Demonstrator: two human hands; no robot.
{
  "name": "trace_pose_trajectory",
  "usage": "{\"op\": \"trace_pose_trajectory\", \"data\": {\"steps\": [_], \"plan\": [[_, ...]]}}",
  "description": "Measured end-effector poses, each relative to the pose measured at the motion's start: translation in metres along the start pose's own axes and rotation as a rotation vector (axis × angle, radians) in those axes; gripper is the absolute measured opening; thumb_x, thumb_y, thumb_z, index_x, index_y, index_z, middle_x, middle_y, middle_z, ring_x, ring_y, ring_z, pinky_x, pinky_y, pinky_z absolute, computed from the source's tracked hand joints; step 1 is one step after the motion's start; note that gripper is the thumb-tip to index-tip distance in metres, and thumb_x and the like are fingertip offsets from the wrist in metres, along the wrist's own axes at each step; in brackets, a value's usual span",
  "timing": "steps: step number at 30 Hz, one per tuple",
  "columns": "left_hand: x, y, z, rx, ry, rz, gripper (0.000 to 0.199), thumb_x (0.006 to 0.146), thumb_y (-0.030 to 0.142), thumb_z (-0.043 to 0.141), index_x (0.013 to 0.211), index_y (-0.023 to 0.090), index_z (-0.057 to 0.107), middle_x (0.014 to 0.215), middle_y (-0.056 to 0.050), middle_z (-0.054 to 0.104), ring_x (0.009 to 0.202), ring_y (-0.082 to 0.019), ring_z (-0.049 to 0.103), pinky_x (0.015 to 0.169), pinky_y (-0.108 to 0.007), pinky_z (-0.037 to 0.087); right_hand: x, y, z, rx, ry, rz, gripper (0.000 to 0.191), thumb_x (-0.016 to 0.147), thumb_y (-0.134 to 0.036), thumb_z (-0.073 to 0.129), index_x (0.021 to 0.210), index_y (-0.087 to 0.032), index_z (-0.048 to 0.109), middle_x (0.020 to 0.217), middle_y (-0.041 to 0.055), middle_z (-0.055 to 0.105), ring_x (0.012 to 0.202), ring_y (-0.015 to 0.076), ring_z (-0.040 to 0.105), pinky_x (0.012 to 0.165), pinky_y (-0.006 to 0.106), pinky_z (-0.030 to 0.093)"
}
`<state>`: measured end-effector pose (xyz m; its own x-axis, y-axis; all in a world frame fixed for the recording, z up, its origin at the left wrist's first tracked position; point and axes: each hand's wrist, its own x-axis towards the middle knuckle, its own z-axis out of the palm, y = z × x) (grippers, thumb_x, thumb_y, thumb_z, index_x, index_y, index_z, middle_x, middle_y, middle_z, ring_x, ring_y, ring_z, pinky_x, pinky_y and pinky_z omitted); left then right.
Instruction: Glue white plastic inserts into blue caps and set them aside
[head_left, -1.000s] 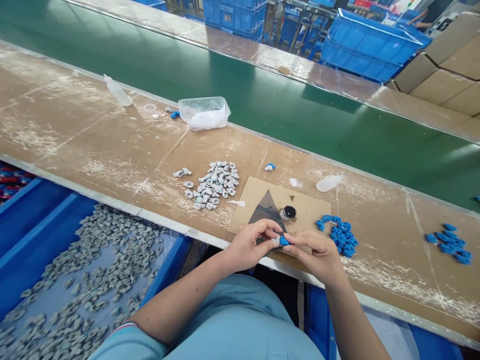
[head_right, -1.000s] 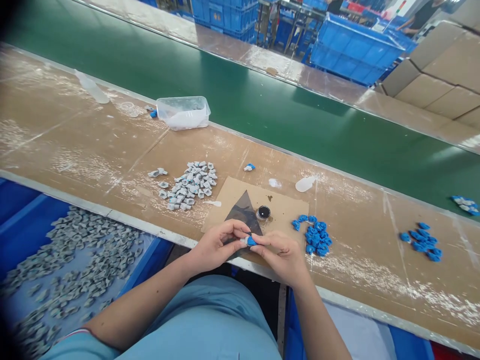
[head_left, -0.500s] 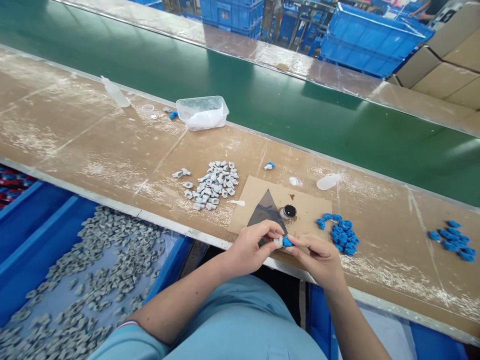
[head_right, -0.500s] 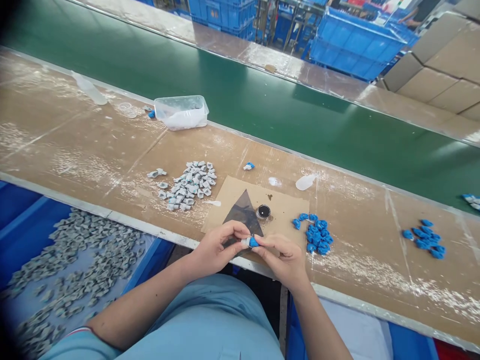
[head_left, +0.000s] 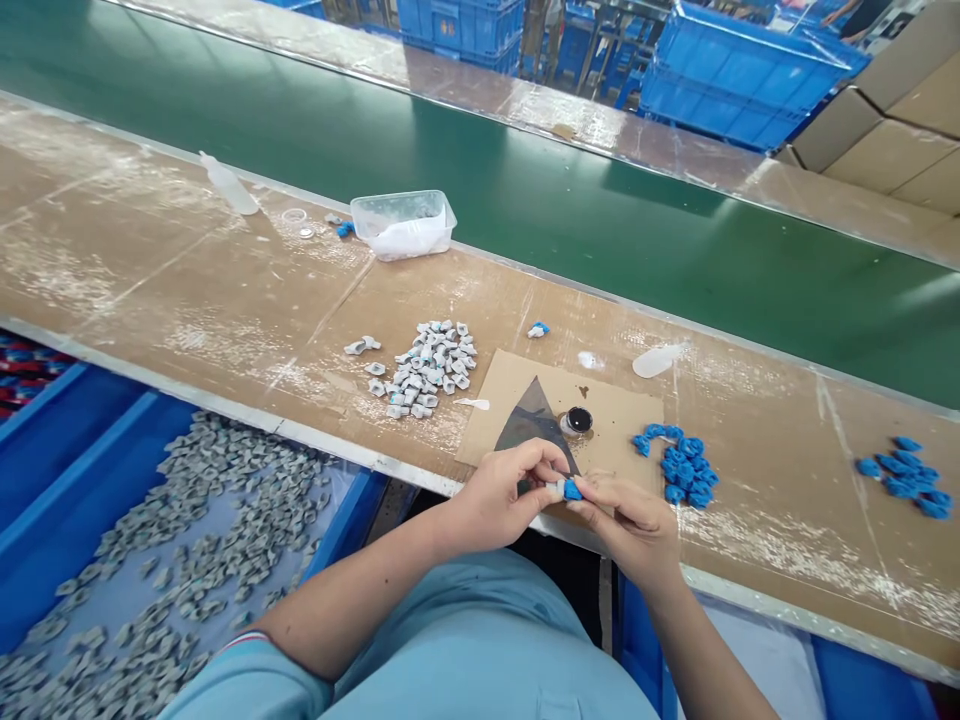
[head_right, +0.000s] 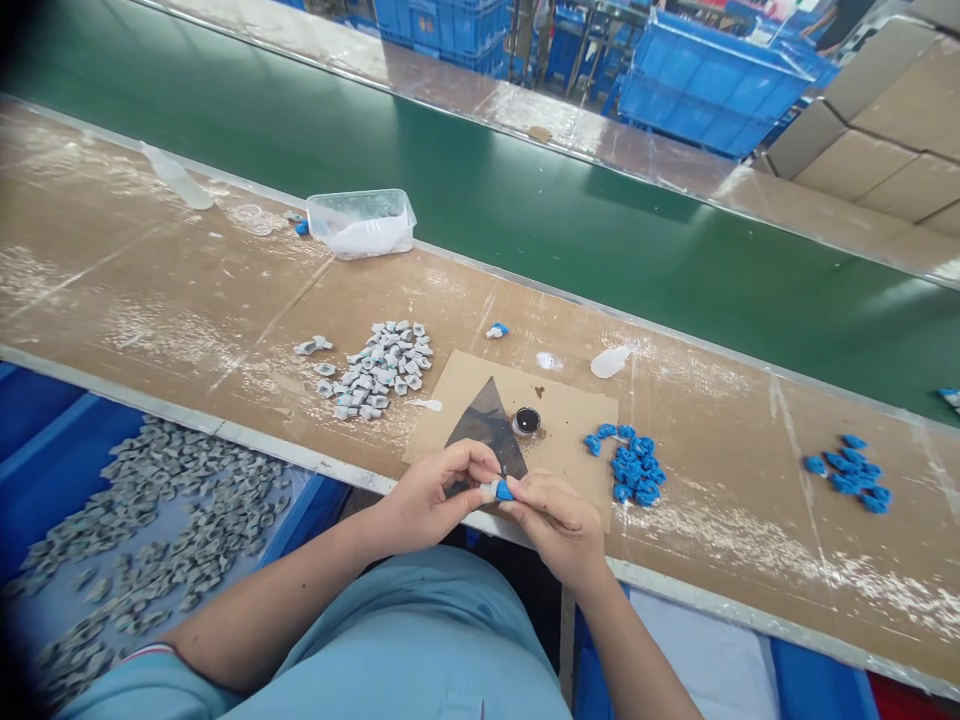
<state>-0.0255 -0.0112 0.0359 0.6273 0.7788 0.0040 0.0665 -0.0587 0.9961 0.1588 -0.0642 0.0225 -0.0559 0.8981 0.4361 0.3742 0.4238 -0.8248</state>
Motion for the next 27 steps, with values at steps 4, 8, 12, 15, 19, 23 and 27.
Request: {"op": "trace_pose_trajectory", "data": {"steps": [4, 8, 12, 15, 19, 23, 27], "plan": [[-0.001, 0.007, -0.005, 0.152, -0.118, 0.024, 0.017, 0.081, 0.011, 0.051, 0.095, 0.02, 0.055, 0.084, -0.001, 0.065, 0.078, -0.013, 0.061, 0.071, -0.024, 0.046, 0.01, -0.005, -0.015, -0.057, -0.258, -0.033, 0.029, 0.081, -0.016, 0.068, 0.104, -0.032, 0.072, 0.078, 0.0002, 0.074, 0.069, 0.0176, 0.069, 0.063, 0.03, 0.059], [-0.003, 0.004, -0.004, 0.141, -0.094, 0.017, 0.017, 0.081, 0.013, 0.052, 0.096, 0.02, 0.055, 0.083, -0.001, 0.065, 0.077, -0.013, 0.061, 0.069, -0.023, 0.046, 0.013, -0.007, -0.019, -0.105, -0.311, -0.01, 0.029, 0.081, -0.017, 0.068, 0.105, -0.032, 0.072, 0.078, 0.0, 0.073, 0.072, 0.017, 0.069, 0.064, 0.028, 0.058], [-0.005, -0.005, 0.0, 0.081, -0.035, 0.029, 0.015, 0.081, 0.015, 0.053, 0.095, 0.018, 0.056, 0.083, -0.003, 0.065, 0.077, -0.014, 0.062, 0.066, -0.023, 0.047, 0.006, -0.003, -0.008, -0.021, -0.187, -0.009, 0.032, 0.08, -0.016, 0.069, 0.106, -0.035, 0.071, 0.078, -0.0003, 0.074, 0.07, 0.0171, 0.069, 0.065, 0.029, 0.059], [-0.005, -0.008, 0.002, 0.016, -0.024, 0.047, 0.014, 0.081, 0.017, 0.053, 0.095, 0.016, 0.057, 0.083, -0.005, 0.066, 0.077, -0.014, 0.063, 0.07, -0.025, 0.049, -0.002, 0.0, -0.001, 0.079, -0.114, 0.027, 0.033, 0.08, -0.017, 0.07, 0.105, -0.038, 0.071, 0.078, -0.0011, 0.074, 0.07, 0.0166, 0.069, 0.066, 0.029, 0.059], [-0.004, -0.007, 0.003, -0.047, -0.038, 0.047, 0.019, 0.084, 0.022, 0.054, 0.102, 0.017, 0.057, 0.088, -0.006, 0.068, 0.082, -0.016, 0.065, 0.075, -0.026, 0.05, -0.01, 0.001, 0.002, 0.133, 0.017, 0.133, 0.026, 0.079, -0.022, 0.072, 0.1, -0.037, 0.073, 0.078, -0.0001, 0.073, 0.071, 0.0161, 0.069, 0.063, 0.027, 0.059], [-0.006, -0.005, -0.003, 0.14, -0.074, 0.074, 0.015, 0.089, 0.027, 0.05, 0.097, 0.018, 0.059, 0.092, -0.007, 0.067, 0.084, -0.016, 0.062, 0.076, -0.026, 0.047, -0.014, -0.003, 0.005, 0.212, 0.068, 0.258, 0.02, 0.077, -0.025, 0.074, 0.095, -0.034, 0.074, 0.077, 0.0005, 0.071, 0.067, 0.0134, 0.067, 0.057, 0.022, 0.057], [-0.017, -0.007, -0.009, 0.368, -0.318, 0.043, 0.03, 0.095, 0.034, 0.033, 0.081, 0.019, 0.055, 0.076, -0.004, 0.06, 0.072, -0.016, 0.053, 0.068, -0.026, 0.041, -0.018, -0.009, 0.01, 0.367, -0.022, 0.386, 0.019, 0.077, -0.025, 0.073, 0.095, -0.031, 0.075, 0.076, 0.0013, 0.069, 0.066, 0.0123, 0.067, 0.058, 0.021, 0.057]]}}
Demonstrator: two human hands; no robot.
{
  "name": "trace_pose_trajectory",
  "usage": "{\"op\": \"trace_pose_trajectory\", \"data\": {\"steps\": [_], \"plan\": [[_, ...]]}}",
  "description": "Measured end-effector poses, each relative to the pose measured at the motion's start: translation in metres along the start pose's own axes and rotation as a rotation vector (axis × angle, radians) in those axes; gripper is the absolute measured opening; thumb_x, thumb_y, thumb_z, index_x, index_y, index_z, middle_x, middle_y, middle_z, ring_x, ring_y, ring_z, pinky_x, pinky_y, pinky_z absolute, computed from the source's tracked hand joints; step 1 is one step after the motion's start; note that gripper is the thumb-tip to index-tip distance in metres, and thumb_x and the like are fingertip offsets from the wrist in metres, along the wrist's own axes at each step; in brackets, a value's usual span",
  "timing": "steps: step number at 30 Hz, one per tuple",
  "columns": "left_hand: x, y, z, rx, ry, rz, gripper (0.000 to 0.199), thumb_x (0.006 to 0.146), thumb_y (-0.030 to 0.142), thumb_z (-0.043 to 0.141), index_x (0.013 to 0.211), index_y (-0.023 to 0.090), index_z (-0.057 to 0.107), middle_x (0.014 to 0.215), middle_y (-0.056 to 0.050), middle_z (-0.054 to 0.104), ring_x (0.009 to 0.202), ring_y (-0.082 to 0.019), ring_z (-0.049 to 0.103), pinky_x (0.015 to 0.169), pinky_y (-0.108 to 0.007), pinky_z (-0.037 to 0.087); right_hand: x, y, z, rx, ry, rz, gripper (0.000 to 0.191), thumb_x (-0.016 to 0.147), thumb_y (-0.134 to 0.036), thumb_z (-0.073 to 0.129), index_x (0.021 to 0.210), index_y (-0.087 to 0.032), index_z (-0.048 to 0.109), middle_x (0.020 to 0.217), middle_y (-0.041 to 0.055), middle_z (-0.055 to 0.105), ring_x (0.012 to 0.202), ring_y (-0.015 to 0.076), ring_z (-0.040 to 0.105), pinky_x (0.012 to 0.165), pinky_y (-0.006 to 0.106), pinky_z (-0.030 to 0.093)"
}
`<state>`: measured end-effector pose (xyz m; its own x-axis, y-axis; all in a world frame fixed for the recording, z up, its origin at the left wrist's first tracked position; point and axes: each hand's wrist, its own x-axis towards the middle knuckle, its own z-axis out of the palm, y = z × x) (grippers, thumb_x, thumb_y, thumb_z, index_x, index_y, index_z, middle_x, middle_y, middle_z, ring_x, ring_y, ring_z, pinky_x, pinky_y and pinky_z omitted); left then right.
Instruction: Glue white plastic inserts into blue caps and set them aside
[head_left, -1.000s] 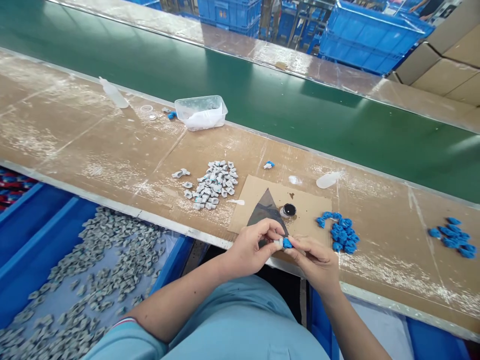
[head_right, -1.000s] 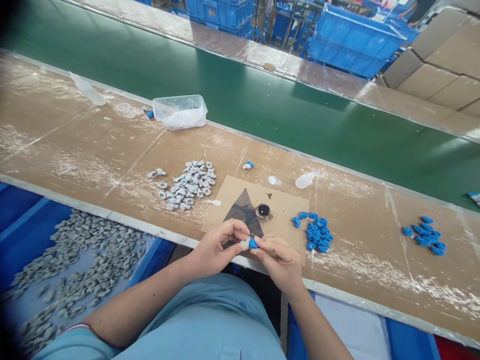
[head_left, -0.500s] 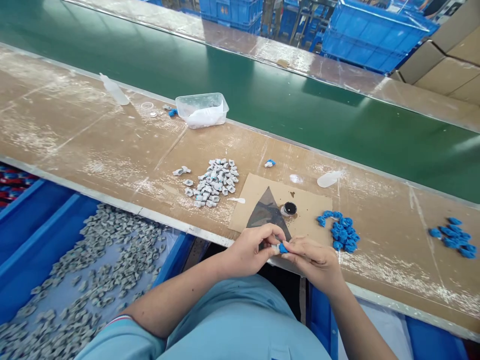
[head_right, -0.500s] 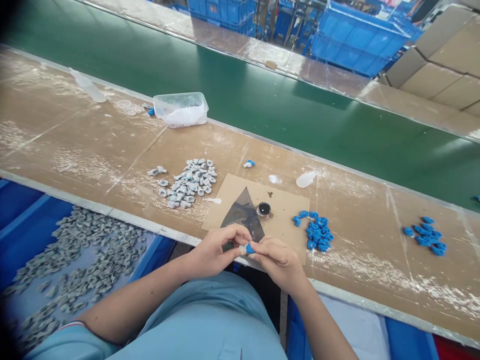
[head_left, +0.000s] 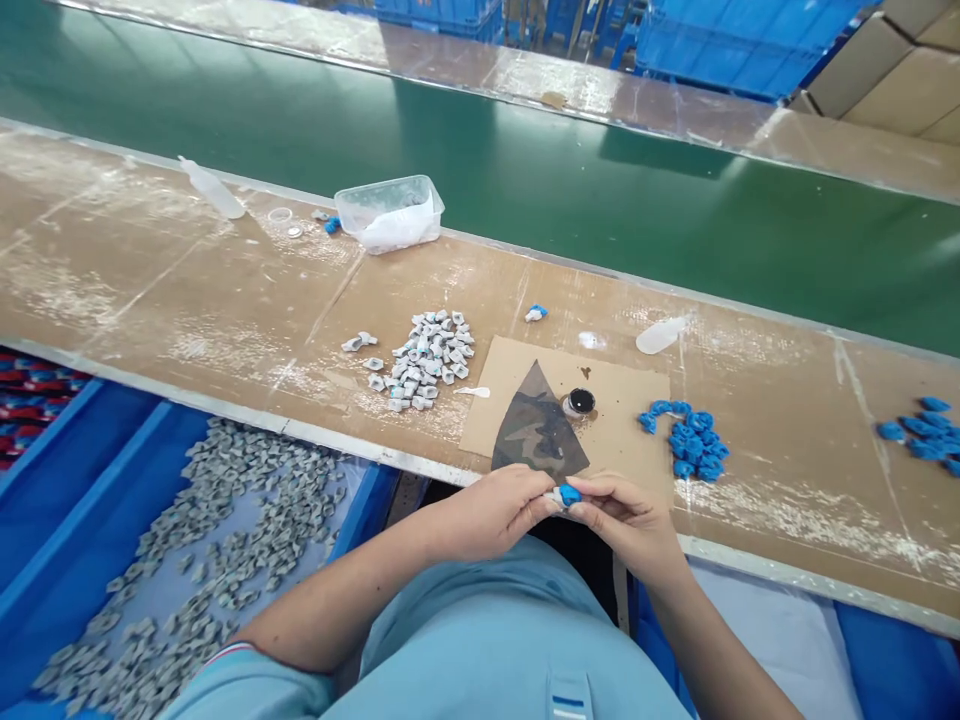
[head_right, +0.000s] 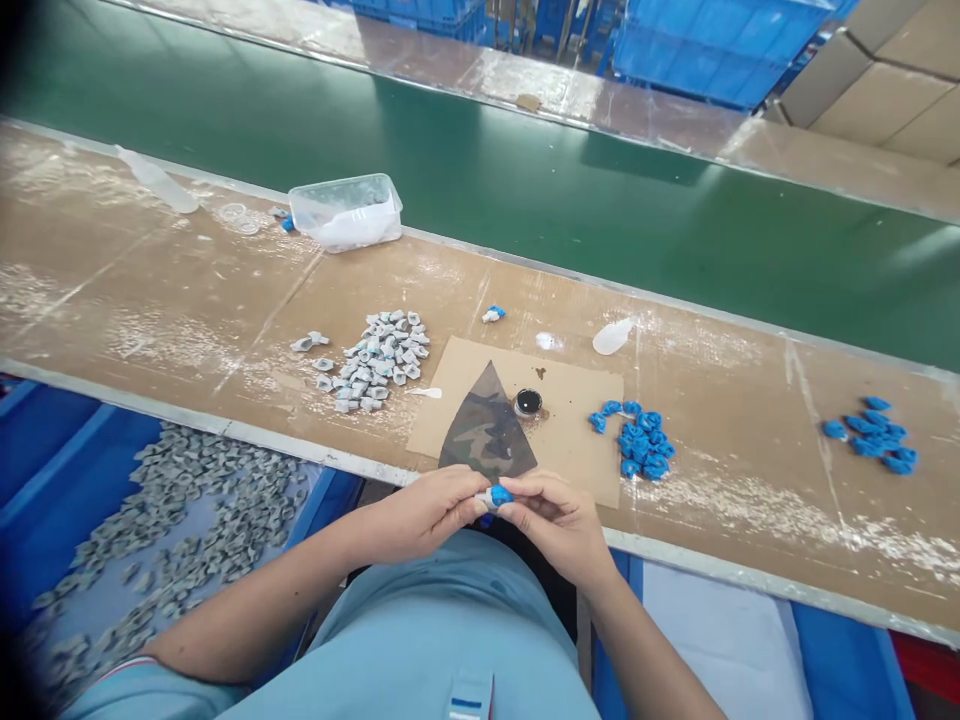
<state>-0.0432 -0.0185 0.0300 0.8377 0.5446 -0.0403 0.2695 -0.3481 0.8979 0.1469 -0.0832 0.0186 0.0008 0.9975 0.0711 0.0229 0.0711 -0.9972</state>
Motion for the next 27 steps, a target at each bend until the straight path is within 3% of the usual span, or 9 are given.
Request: {"op": "trace_pose_trajectory", "data": {"steps": [4, 7, 10, 19, 24, 27], "plan": [[-0.015, 0.0, 0.009, -0.037, -0.107, -0.03, 0.041, 0.097, 0.042, 0.02, 0.082, 0.019, 0.05, 0.078, -0.004, 0.055, 0.071, -0.015, 0.049, 0.069, -0.026, 0.04, -0.012, 0.0, 0.007, 0.146, -0.088, 0.193, 0.015, 0.08, -0.027, 0.07, 0.094, -0.027, 0.076, 0.075, 0.0018, 0.068, 0.056, 0.0103, 0.066, 0.053, 0.02, 0.057], [-0.023, 0.002, 0.016, -0.047, -0.131, -0.094, 0.044, 0.097, 0.045, 0.017, 0.084, 0.018, 0.05, 0.079, -0.004, 0.054, 0.073, -0.015, 0.049, 0.07, -0.026, 0.04, -0.024, 0.002, 0.012, 0.205, -0.054, 0.273, 0.013, 0.078, -0.028, 0.073, 0.09, -0.027, 0.076, 0.074, 0.0015, 0.068, 0.056, 0.0106, 0.066, 0.054, 0.02, 0.057], [-0.026, 0.004, 0.02, -0.042, -0.176, -0.109, 0.045, 0.097, 0.045, 0.016, 0.085, 0.018, 0.05, 0.081, -0.004, 0.056, 0.075, -0.015, 0.05, 0.071, -0.026, 0.041, -0.034, 0.004, 0.014, 0.175, -0.013, 0.262, 0.013, 0.077, -0.026, 0.073, 0.089, -0.027, 0.077, 0.069, 0.0007, 0.066, 0.054, 0.0101, 0.065, 0.052, 0.019, 0.056], [-0.024, 0.001, 0.024, 0.08, -0.295, -0.051, 0.041, 0.098, 0.04, 0.017, 0.083, 0.018, 0.049, 0.073, -0.002, 0.053, 0.068, -0.015, 0.049, 0.066, -0.026, 0.04, -0.041, 0.006, 0.01, 0.118, -0.075, 0.212, 0.012, 0.078, -0.025, 0.071, 0.089, -0.025, 0.077, 0.067, 0.0013, 0.065, 0.051, 0.0112, 0.065, 0.049, 0.02, 0.055], [-0.019, -0.005, 0.028, 0.0, -0.296, -0.078, 0.044, 0.097, 0.044, 0.018, 0.083, 0.018, 0.05, 0.077, -0.004, 0.056, 0.072, -0.015, 0.052, 0.069, -0.027, 0.042, -0.044, 0.011, 0.01, 0.097, -0.042, 0.251, 0.009, 0.078, -0.028, 0.071, 0.082, -0.022, 0.076, 0.066, 0.0012, 0.064, 0.051, 0.0111, 0.064, 0.049, 0.021, 0.054], [-0.017, -0.003, 0.027, -0.098, -0.274, -0.09, 0.045, 0.097, 0.044, 0.018, 0.086, 0.017, 0.052, 0.084, -0.005, 0.059, 0.077, -0.015, 0.054, 0.073, -0.027, 0.042, -0.046, 0.016, 0.012, 0.136, -0.041, 0.327, 0.02, 0.08, -0.039, 0.069, 0.082, -0.019, 0.072, 0.066, 0.0011, 0.063, 0.053, 0.0117, 0.063, 0.052, 0.024, 0.054]]}}
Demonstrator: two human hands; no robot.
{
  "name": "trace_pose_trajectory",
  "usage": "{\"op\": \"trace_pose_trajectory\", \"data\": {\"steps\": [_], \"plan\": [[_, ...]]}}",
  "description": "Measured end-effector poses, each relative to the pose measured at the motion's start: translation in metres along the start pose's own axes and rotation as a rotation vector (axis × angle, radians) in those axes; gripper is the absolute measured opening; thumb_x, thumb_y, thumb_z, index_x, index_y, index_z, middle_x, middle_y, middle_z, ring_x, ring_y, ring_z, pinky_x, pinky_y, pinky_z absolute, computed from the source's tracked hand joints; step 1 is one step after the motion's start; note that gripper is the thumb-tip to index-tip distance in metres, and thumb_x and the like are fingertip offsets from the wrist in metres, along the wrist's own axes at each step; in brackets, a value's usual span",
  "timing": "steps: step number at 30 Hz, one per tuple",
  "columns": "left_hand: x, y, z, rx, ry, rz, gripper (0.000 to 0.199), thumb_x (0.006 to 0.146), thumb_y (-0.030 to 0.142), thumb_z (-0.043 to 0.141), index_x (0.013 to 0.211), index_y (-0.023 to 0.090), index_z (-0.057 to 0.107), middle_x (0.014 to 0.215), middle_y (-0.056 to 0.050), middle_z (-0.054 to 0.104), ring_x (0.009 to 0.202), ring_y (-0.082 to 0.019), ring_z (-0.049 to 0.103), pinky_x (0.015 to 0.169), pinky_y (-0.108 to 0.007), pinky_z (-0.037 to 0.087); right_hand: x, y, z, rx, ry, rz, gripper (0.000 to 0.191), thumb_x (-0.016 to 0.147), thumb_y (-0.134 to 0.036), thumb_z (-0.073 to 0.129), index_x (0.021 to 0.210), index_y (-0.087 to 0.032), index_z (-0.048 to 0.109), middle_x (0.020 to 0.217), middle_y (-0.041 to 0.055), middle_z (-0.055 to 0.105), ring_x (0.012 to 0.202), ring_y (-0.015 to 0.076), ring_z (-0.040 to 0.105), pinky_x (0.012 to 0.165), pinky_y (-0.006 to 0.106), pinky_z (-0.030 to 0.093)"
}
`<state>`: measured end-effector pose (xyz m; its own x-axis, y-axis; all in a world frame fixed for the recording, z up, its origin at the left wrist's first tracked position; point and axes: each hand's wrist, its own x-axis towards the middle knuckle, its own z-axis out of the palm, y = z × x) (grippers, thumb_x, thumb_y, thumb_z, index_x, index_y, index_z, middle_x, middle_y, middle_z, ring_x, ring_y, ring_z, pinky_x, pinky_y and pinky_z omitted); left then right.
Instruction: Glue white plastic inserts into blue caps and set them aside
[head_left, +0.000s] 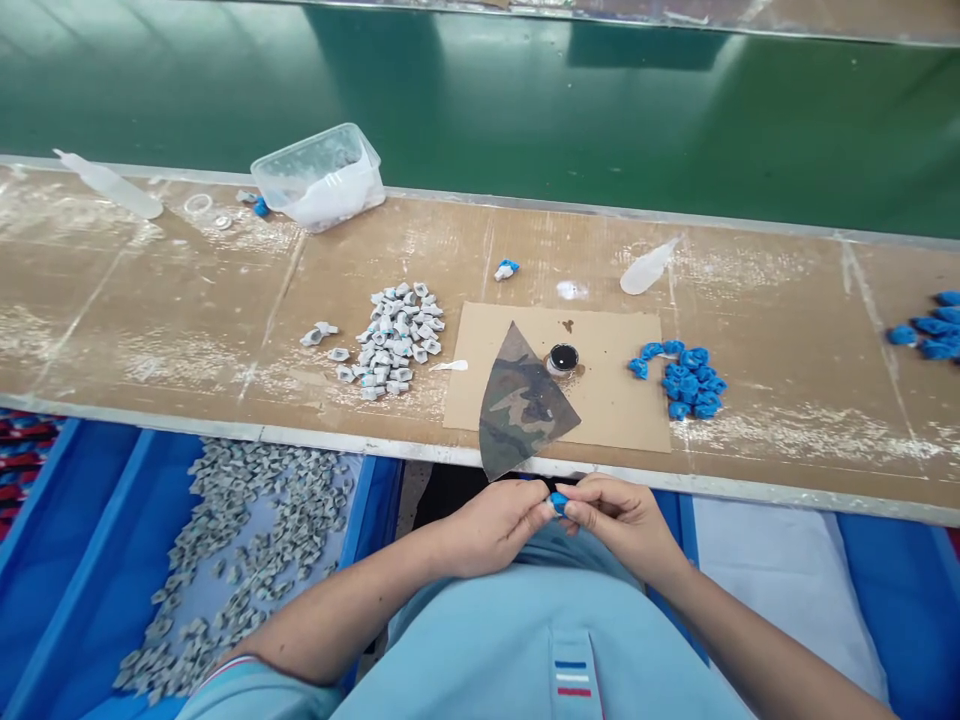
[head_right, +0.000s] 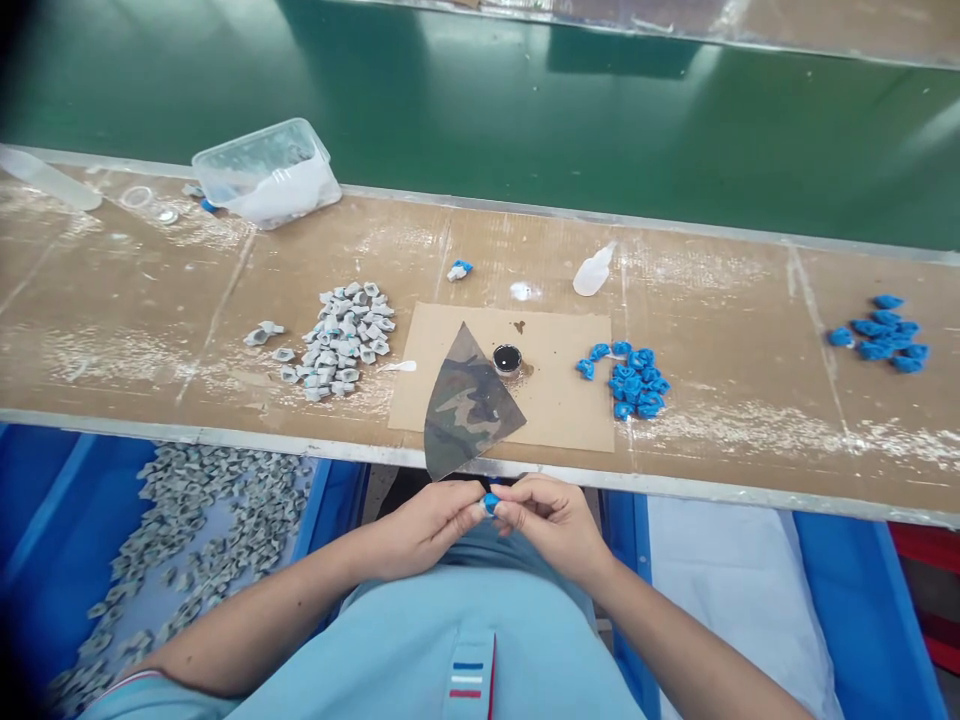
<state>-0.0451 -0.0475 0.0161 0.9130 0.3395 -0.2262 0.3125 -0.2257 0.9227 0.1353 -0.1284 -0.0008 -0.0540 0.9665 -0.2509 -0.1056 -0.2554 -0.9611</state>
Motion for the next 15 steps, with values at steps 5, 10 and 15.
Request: {"op": "trace_pose_trajectory", "data": {"steps": [5, 10, 15], "plan": [[0.0, 0.005, -0.002, -0.111, 0.038, -0.054, 0.043, 0.097, 0.045, 0.02, 0.076, 0.018, 0.047, 0.073, 0.0, 0.053, 0.069, -0.012, 0.048, 0.068, -0.025, 0.04, 0.0, 0.0, 0.001, -0.045, -0.038, 0.078, 0.036, 0.085, -0.054, 0.055, 0.092, -0.019, 0.056, 0.064, -0.0018, 0.057, 0.055, 0.0113, 0.056, 0.051, 0.024, 0.048], [0.0, 0.005, 0.0, -0.085, 0.04, -0.178, 0.042, 0.095, 0.048, 0.02, 0.07, 0.02, 0.038, 0.067, 0.002, 0.043, 0.063, -0.012, 0.039, 0.061, -0.025, 0.036, 0.006, -0.012, -0.003, -0.616, -0.172, -0.048, 0.036, 0.097, -0.048, 0.03, 0.08, -0.021, 0.046, 0.065, -0.0015, 0.051, 0.058, 0.0125, 0.047, 0.054, 0.025, 0.037], [0.0, 0.005, 0.001, -0.134, 0.037, -0.168, 0.044, 0.094, 0.054, 0.019, 0.069, 0.02, 0.034, 0.067, 0.003, 0.039, 0.063, -0.012, 0.037, 0.061, -0.026, 0.035, 0.007, -0.004, -0.003, -0.904, -0.189, -0.348, 0.046, 0.101, -0.038, 0.013, 0.066, -0.022, 0.038, 0.056, -0.002, 0.044, 0.051, 0.0129, 0.041, 0.051, 0.026, 0.032]]}}
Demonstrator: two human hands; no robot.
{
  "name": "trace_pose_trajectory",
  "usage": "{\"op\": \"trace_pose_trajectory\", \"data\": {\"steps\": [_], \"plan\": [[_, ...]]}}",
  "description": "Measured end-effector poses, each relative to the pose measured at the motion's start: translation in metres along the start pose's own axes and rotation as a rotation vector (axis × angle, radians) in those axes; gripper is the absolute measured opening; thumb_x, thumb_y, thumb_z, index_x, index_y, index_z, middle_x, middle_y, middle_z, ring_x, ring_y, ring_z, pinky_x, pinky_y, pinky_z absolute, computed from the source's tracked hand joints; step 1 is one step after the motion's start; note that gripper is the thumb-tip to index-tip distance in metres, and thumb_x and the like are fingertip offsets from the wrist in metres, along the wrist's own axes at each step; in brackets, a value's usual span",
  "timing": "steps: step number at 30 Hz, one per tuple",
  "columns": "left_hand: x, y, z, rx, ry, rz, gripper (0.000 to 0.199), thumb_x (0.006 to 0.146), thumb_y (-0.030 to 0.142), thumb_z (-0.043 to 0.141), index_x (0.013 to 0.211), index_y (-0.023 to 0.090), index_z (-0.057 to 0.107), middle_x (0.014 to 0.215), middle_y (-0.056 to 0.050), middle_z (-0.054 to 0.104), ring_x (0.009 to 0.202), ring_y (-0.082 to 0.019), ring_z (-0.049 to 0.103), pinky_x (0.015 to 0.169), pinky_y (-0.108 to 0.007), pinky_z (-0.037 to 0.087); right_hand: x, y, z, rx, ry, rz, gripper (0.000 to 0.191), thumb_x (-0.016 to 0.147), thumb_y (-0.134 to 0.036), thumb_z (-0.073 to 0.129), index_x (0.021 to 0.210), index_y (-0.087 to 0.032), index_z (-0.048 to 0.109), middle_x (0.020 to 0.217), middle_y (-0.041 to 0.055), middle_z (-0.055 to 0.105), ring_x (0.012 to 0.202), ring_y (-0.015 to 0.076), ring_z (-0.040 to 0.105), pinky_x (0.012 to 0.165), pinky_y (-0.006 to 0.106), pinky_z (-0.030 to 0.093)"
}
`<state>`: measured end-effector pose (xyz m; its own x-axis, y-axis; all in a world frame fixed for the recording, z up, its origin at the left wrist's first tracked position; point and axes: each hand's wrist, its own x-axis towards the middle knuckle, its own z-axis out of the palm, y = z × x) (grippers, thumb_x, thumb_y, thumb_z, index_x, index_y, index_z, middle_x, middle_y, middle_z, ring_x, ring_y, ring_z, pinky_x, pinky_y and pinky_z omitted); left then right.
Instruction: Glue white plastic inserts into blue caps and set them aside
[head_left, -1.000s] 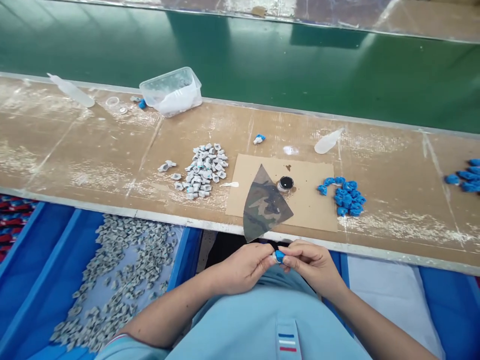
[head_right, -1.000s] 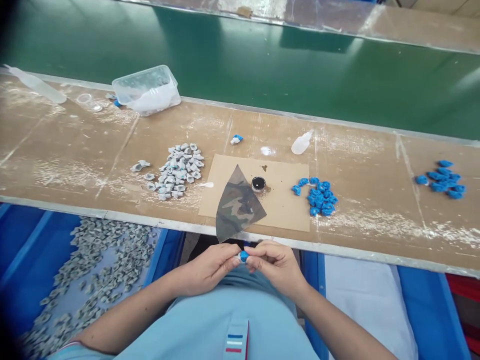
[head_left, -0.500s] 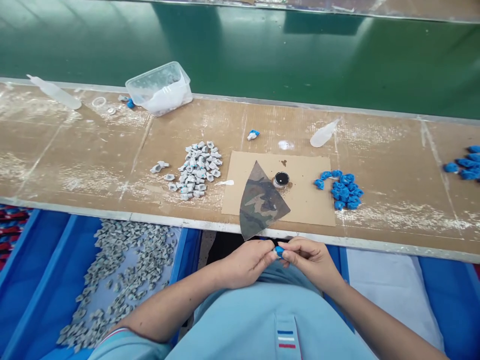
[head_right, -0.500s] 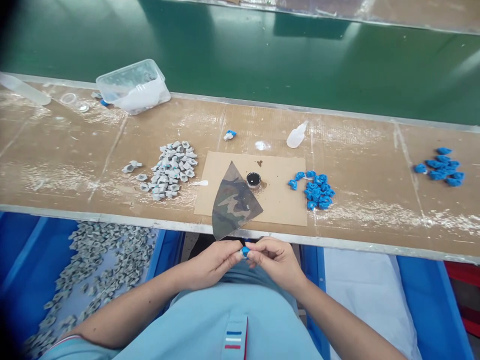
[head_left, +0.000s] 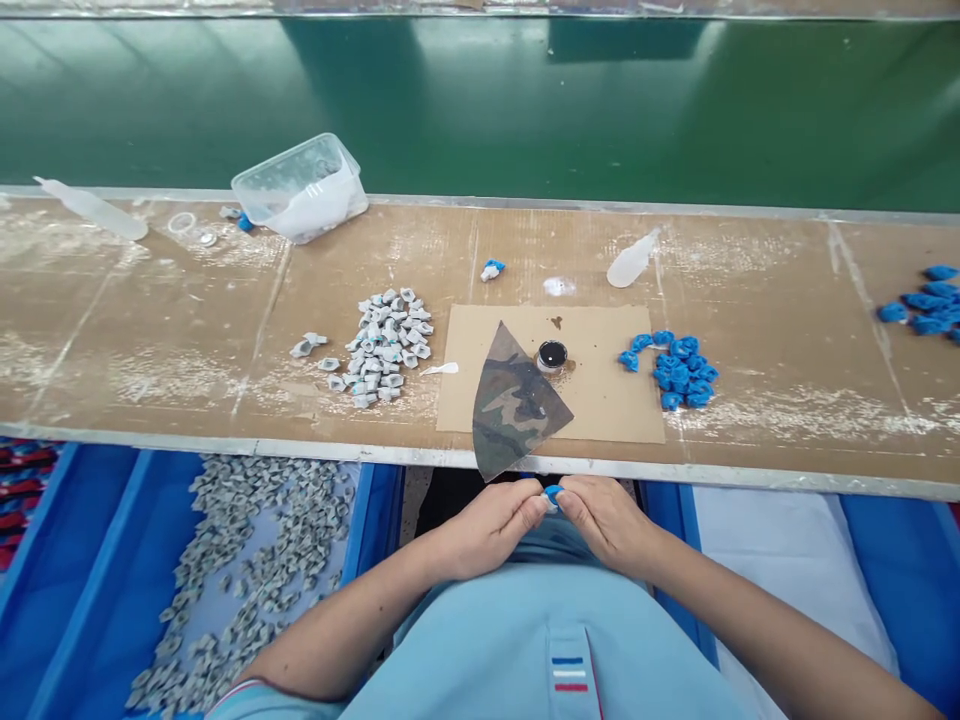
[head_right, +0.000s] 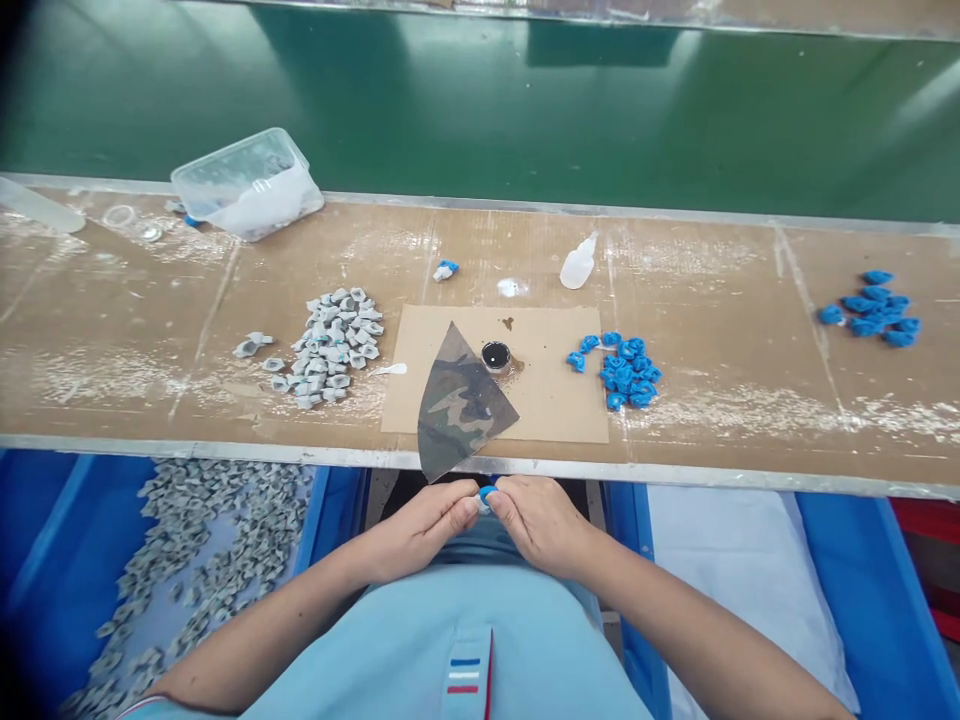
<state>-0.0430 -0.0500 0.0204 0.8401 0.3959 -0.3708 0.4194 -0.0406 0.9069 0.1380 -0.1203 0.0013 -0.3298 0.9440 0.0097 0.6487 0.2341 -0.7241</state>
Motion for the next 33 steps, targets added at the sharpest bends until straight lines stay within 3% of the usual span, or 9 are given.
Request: {"op": "trace_pose_trajectory", "data": {"steps": [6, 11, 16, 19, 26, 29, 33], "plan": [[0.003, -0.003, 0.007, -0.204, -0.021, -0.029, 0.049, 0.091, 0.061, 0.023, 0.068, 0.02, 0.035, 0.065, 0.004, 0.037, 0.061, -0.011, 0.034, 0.059, -0.026, 0.034, -0.004, 0.005, 0.01, -0.17, 0.188, -0.151, 0.042, 0.102, -0.028, 0.016, 0.069, -0.021, 0.041, 0.055, -0.0014, 0.047, 0.049, 0.0133, 0.041, 0.05, 0.026, 0.032], [0.005, -0.008, 0.013, -0.368, -0.063, -0.064, 0.049, 0.089, 0.065, 0.025, 0.069, 0.021, 0.033, 0.061, 0.006, 0.031, 0.055, -0.009, 0.028, 0.053, -0.025, 0.031, -0.002, 0.007, 0.009, -0.192, 0.178, -0.17, 0.042, 0.101, -0.026, 0.016, 0.07, -0.021, 0.044, 0.056, -0.0001, 0.048, 0.05, 0.0145, 0.042, 0.05, 0.027, 0.032], [0.004, -0.003, 0.011, 0.027, 0.057, 0.015, 0.043, 0.094, 0.054, 0.018, 0.07, 0.021, 0.032, 0.068, 0.002, 0.04, 0.063, -0.013, 0.036, 0.06, -0.028, 0.036, -0.003, 0.007, 0.009, -0.131, 0.11, -0.107, 0.044, 0.101, -0.03, 0.015, 0.071, -0.022, 0.045, 0.058, 0.0011, 0.051, 0.051, 0.0148, 0.044, 0.051, 0.028, 0.034], [0.003, 0.002, 0.007, 0.226, 0.071, 0.04, 0.037, 0.096, 0.045, 0.017, 0.073, 0.021, 0.034, 0.072, -0.001, 0.048, 0.066, -0.014, 0.042, 0.064, -0.029, 0.04, -0.003, 0.005, 0.011, -0.053, 0.103, -0.083, 0.044, 0.101, -0.032, 0.014, 0.073, -0.022, 0.046, 0.059, 0.0016, 0.052, 0.053, 0.0154, 0.047, 0.052, 0.028, 0.036], [0.0, 0.009, -0.008, 0.397, 0.094, 0.2, 0.036, 0.098, 0.035, 0.019, 0.079, 0.019, 0.045, 0.075, -0.003, 0.054, 0.068, -0.015, 0.05, 0.064, -0.026, 0.042, 0.006, -0.003, -0.004, -0.063, 0.164, -0.151, 0.042, 0.101, -0.033, 0.015, 0.076, -0.022, 0.046, 0.063, 0.0021, 0.053, 0.055, 0.0151, 0.049, 0.051, 0.027, 0.042], [-0.002, 0.005, -0.013, 0.499, 0.216, 0.314, 0.035, 0.099, 0.034, 0.024, 0.087, 0.017, 0.053, 0.079, -0.005, 0.059, 0.072, -0.015, 0.053, 0.066, -0.026, 0.045, 0.012, -0.002, -0.015, -0.068, 0.173, -0.173, 0.033, 0.101, -0.034, 0.025, 0.091, -0.019, 0.053, 0.075, 0.006, 0.061, 0.065, 0.0161, 0.058, 0.055, 0.027, 0.049], [-0.006, -0.004, -0.016, 0.602, 0.399, 0.464, 0.027, 0.097, 0.026, 0.035, 0.111, 0.014, 0.055, 0.087, -0.007, 0.064, 0.077, -0.014, 0.057, 0.069, -0.025, 0.048, 0.011, 0.005, -0.016, -0.039, 0.295, -0.238, 0.019, 0.096, -0.028, 0.045, 0.111, -0.023, 0.056, 0.093, 0.0068, 0.069, 0.084, 0.0172, 0.067, 0.072, 0.03, 0.058]]}}
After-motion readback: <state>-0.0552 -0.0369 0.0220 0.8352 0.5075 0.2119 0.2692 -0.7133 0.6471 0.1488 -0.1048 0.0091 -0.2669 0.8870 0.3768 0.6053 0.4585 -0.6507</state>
